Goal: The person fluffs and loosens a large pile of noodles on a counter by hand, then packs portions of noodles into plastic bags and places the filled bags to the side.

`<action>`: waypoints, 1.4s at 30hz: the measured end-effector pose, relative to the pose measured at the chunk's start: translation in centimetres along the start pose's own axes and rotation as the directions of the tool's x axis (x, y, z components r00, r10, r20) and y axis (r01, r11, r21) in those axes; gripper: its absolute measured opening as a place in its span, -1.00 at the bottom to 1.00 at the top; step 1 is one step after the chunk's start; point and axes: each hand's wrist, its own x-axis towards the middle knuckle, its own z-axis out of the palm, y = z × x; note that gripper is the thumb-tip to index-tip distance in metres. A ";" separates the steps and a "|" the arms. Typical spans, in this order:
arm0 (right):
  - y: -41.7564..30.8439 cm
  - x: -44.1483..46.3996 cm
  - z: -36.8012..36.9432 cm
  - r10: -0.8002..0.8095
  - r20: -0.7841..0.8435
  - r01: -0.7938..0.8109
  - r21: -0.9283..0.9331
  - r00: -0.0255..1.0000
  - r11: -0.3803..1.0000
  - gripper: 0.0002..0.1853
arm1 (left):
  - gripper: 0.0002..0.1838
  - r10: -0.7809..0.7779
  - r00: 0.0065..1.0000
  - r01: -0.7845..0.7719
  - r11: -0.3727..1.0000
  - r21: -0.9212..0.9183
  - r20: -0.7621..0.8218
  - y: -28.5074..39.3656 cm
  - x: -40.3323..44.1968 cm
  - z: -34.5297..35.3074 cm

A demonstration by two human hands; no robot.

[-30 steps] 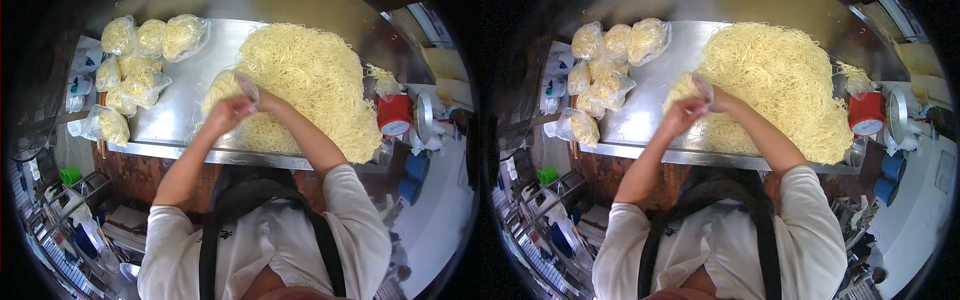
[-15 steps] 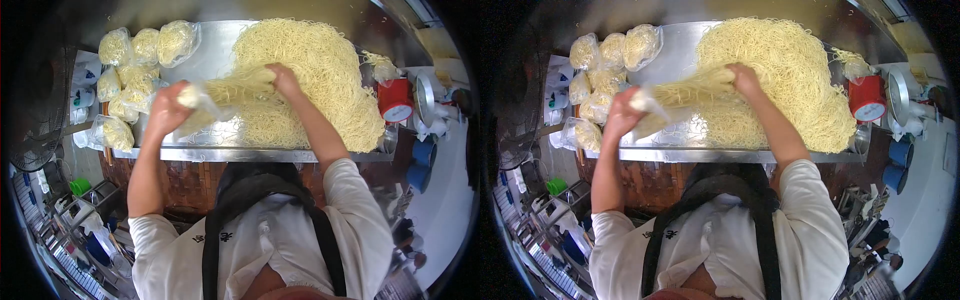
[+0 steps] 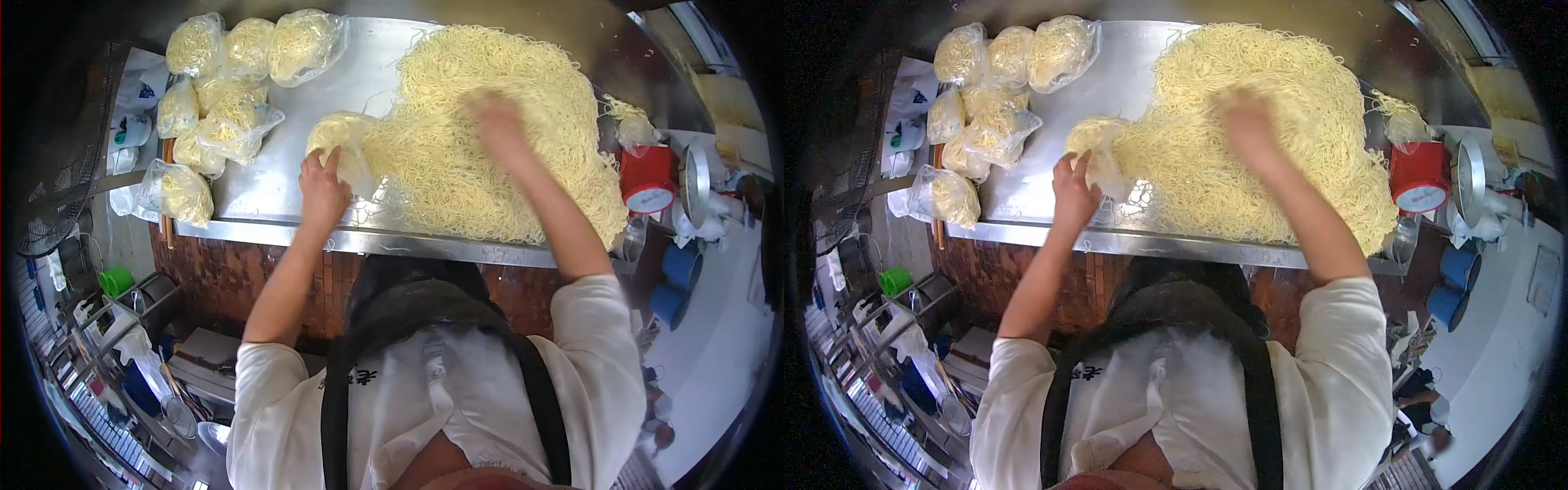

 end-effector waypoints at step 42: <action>-4.2 -0.2 4.7 -0.491 0.288 -0.188 0.952 0.822 0.243 -0.42 | -0.21 0.424 0.902 -0.429 0.902 0.051 0.079 7.5 6.8 6.5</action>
